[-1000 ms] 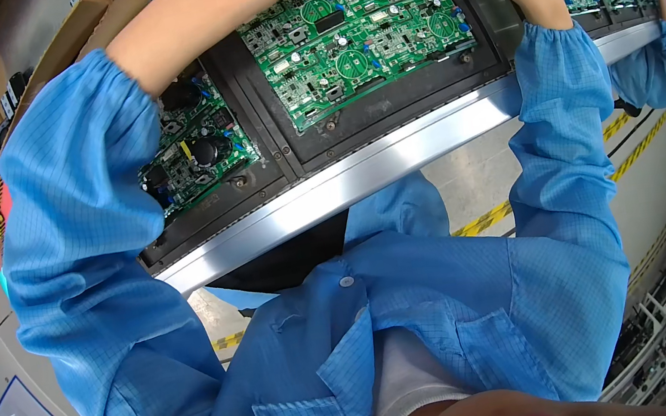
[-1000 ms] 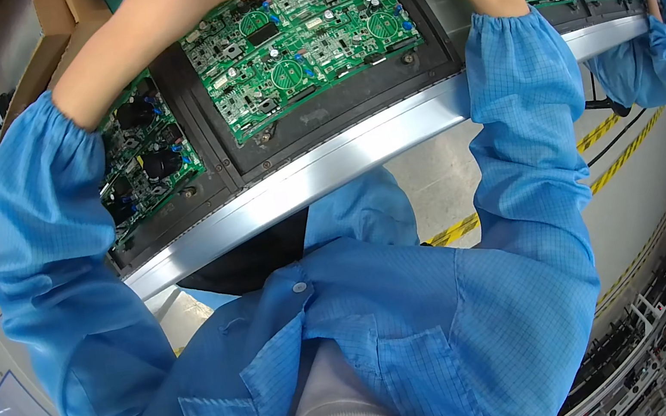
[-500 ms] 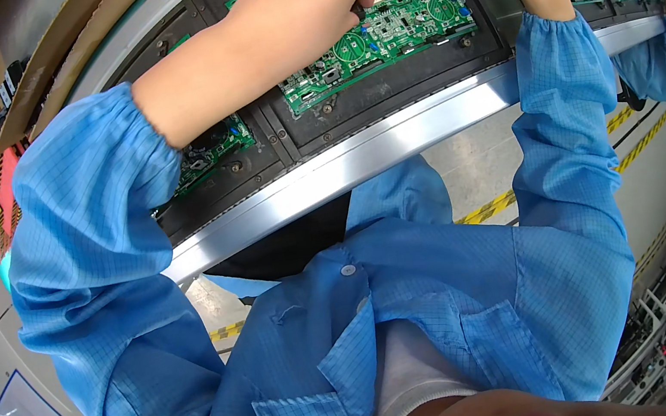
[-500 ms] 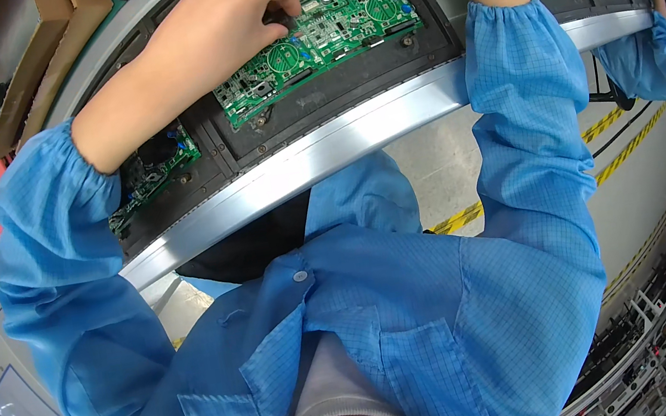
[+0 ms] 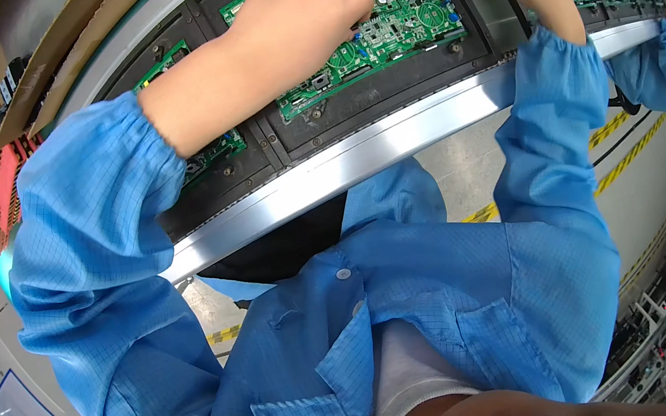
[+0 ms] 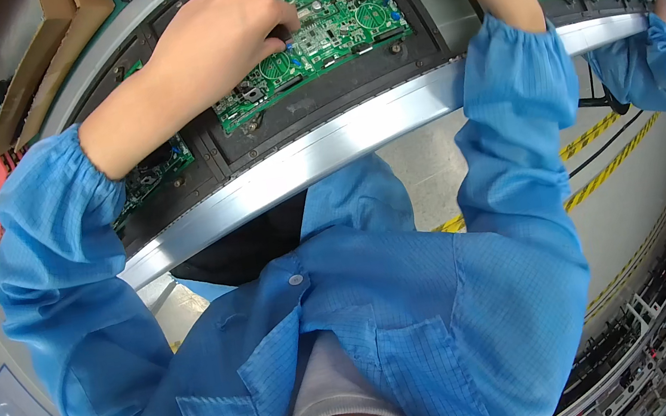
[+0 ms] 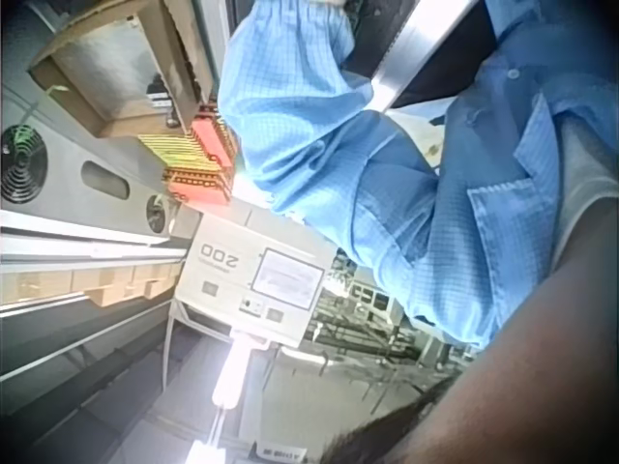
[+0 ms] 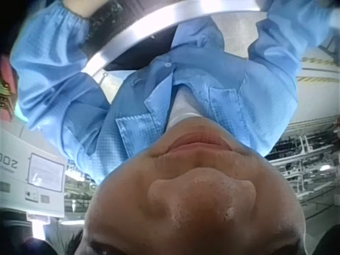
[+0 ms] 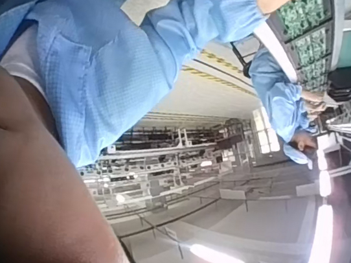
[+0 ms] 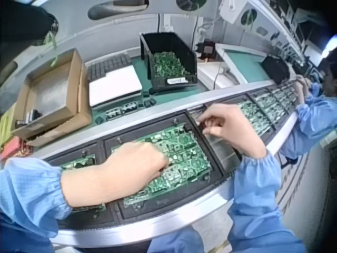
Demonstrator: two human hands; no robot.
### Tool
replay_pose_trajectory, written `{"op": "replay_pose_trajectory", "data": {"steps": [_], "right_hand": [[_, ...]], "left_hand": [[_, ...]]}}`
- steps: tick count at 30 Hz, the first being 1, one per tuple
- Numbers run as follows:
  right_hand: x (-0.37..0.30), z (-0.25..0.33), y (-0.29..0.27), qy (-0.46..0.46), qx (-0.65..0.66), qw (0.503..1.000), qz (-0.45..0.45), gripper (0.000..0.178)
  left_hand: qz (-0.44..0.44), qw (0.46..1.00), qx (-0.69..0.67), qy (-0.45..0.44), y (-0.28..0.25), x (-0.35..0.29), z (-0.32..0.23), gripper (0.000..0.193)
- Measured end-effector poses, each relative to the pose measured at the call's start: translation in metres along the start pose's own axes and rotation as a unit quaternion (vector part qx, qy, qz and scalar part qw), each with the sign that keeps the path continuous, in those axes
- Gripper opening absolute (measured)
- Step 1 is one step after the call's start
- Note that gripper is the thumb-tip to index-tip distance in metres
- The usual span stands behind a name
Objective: Manually inserting electronic components into circuit boards at a workstation.
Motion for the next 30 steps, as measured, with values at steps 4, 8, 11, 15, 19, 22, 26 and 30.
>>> {"op": "replay_pose_trajectory", "data": {"steps": [4, 8, 11, 15, 19, 22, 26, 30], "right_hand": [[-0.040, -0.049, 0.021, -0.028, 0.077, 0.996, 0.021, 0.023], [-0.038, -0.032, 0.026, -0.105, -0.002, 0.994, 0.015, 0.023], [-0.031, -0.024, 0.032, -0.136, -0.006, 0.991, 0.011, 0.023], [-0.037, -0.018, 0.031, -0.101, -0.009, 0.995, -0.005, 0.018], [-0.050, -0.038, 0.028, -0.075, -0.048, 0.996, -0.001, 0.017], [-0.048, -0.043, 0.033, -0.116, -0.060, 0.991, 0.014, 0.018], [-0.048, -0.020, 0.025, -0.094, -0.118, 0.988, -0.006, 0.014], [-0.019, 0.046, 0.002, -0.120, -0.091, 0.986, -0.064, 0.016]], "left_hand": [[-0.185, 0.981, 0.006, 0.056, -0.022, -0.025, -0.006, 0.018], [-0.155, 0.987, -0.043, -0.028, -0.047, -0.068, 0.005, 0.017], [-0.171, 0.984, -0.018, -0.053, -0.057, -0.099, 0.011, 0.016], [-0.231, 0.969, -0.019, -0.089, -0.061, -0.145, 0.021, 0.011], [-0.251, 0.954, -0.019, -0.160, -0.059, -0.207, 0.026, 0.010], [-0.261, 0.939, 0.003, -0.225, -0.057, -0.266, 0.029, 0.011], [-0.297, 0.885, 0.018, -0.357, -0.055, -0.354, 0.058, 0.013], [-0.330, 0.818, 0.011, -0.472, -0.048, -0.450, 0.145, 0.024]]}}
Point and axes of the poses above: each hand's wrist, its own x-axis towards the middle knuckle, its own y-axis out of the palm, z = x × y, the point moved 2 cm from there along x, towards the middle knuckle, and after that the axes turned 4 degrees about -x, right-handed, at the moved point
